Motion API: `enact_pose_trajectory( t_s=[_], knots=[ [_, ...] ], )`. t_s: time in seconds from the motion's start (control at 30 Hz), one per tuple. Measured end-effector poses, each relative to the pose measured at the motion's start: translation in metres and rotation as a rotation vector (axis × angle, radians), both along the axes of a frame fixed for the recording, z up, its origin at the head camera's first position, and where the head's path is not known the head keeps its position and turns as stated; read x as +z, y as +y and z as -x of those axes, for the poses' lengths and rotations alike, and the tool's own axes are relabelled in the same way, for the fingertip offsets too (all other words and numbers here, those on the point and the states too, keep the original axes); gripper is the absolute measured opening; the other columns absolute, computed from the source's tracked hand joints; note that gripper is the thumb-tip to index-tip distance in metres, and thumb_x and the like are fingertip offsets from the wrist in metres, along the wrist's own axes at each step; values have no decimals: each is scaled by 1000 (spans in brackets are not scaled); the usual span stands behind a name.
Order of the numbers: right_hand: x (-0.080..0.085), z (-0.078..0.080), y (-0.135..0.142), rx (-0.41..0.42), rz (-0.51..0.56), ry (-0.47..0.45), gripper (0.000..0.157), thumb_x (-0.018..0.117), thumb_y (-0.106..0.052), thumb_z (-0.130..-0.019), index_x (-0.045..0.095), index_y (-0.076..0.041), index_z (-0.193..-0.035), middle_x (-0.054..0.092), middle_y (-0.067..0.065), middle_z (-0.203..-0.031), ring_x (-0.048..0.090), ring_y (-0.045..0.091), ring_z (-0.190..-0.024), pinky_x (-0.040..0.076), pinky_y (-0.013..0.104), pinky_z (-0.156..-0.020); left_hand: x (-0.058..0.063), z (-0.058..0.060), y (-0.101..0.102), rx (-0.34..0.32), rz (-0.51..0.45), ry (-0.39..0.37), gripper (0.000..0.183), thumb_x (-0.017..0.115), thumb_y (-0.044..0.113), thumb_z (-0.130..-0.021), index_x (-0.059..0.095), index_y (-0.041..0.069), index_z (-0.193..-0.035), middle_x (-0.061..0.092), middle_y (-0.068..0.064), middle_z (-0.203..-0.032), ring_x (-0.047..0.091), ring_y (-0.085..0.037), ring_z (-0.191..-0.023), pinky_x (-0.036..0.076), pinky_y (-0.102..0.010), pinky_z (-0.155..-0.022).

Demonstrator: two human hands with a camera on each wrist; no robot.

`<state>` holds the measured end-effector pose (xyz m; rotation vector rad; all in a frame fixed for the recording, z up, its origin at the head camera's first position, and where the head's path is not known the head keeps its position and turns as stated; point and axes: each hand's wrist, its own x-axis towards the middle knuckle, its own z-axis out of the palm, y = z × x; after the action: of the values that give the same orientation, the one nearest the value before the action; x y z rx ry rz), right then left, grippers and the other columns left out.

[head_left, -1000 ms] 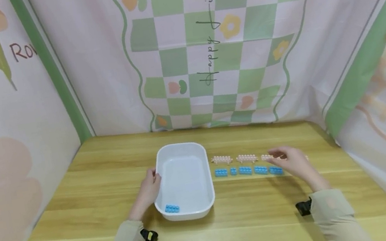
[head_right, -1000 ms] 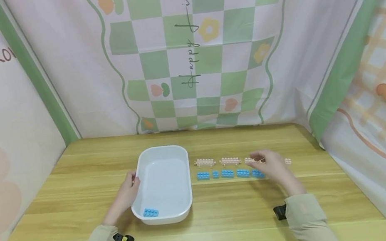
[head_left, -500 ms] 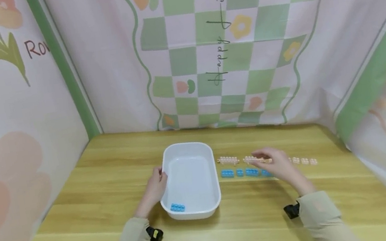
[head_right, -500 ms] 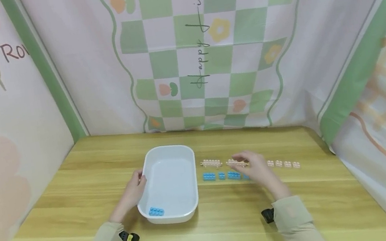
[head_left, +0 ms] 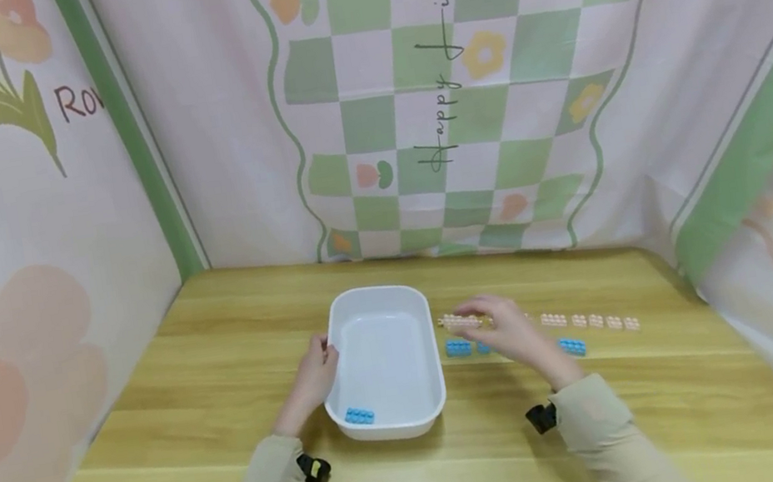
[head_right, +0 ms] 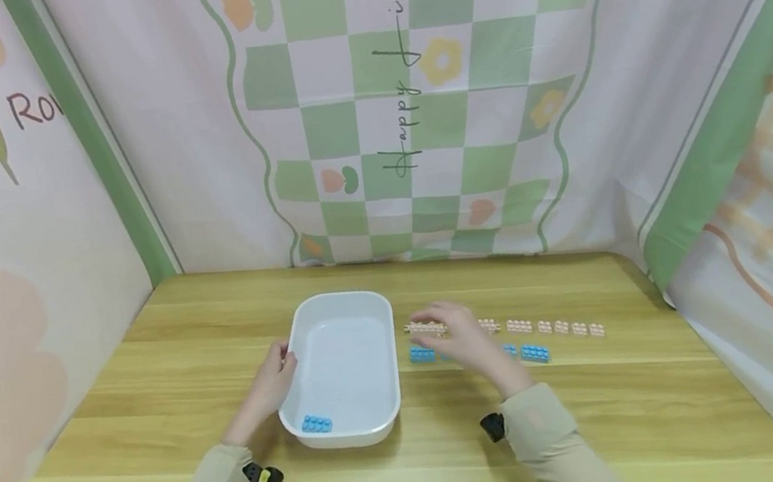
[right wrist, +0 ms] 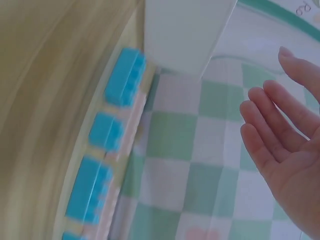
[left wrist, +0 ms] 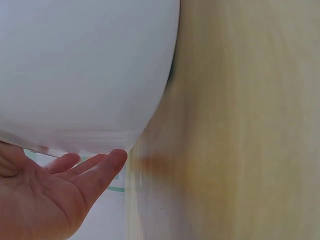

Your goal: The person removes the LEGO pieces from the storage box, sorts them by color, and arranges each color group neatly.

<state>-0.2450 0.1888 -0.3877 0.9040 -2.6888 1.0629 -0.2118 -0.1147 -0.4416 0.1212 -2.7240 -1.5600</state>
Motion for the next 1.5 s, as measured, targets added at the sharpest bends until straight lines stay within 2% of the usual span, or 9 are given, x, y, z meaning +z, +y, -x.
enact_pose_trajectory(
  t_s=[0.23, 0.47, 0.8, 0.9, 1.17, 1.33, 1.5],
  knots=[
    [3, -4, -27, 56, -9, -20, 38, 70, -31, -82, 67, -7, -111, 65, 7, -114, 61, 27, -106, 51, 50, -92, 0, -1, 1, -6, 2, 6, 39, 33, 15, -100, 38, -7, -132, 51, -29, -127, 58, -33, -104, 55, -41, -85],
    [3, -7, -49, 141, -7, 63, 34, 72, -26, -81, 68, -5, -107, 67, 7, -109, 62, 25, -105, 53, 42, -92, 2, -1, 1, -11, -4, 14, 39, 33, 15, -99, 38, -7, -131, 50, -30, -128, 58, -35, -105, 55, -42, -86],
    [-3, -15, -73, 221, -39, 106, 28, 71, -25, -82, 69, -6, -103, 67, 3, -103, 63, 19, -99, 55, 34, -87, -2, -1, 1, -8, 0, 16, 38, 33, 15, -99, 38, -7, -130, 53, -29, -123, 60, -32, -98, 57, -39, -80],
    [-6, -16, -80, 251, -45, 109, 28, 71, -24, -83, 69, -5, -103, 68, 4, -103, 64, 19, -98, 55, 33, -87, -1, -1, 1, -5, 1, 12, 38, 33, 15, -99, 38, -6, -130, 52, -29, -125, 60, -32, -100, 57, -40, -82],
    [-16, -20, -100, 320, -94, 47, 28, 69, -24, -84, 68, -4, -105, 68, 4, -102, 63, 17, -98, 54, 31, -88, -1, -2, 1, -8, -27, 5, 39, 33, 16, -100, 37, -6, -132, 52, -29, -125, 61, -33, -100, 58, -38, -77],
    [-20, -22, -109, 370, -129, 33, 24, 69, -18, -84, 69, -3, -103, 69, 7, -100, 64, 20, -95, 54, 29, -87, -2, -2, 0, -12, -21, 20, 38, 33, 15, -100, 38, -7, -131, 51, -29, -127, 58, -35, -107, 56, -41, -84],
    [-22, -25, -114, 392, -175, -20, 24, 69, -16, -84, 69, -2, -104, 69, 8, -100, 64, 21, -94, 54, 28, -87, -1, -1, 0, -11, -16, 39, 37, 33, 15, -99, 39, -7, -128, 51, -30, -127, 57, -37, -110, 54, -44, -87]
  ],
)
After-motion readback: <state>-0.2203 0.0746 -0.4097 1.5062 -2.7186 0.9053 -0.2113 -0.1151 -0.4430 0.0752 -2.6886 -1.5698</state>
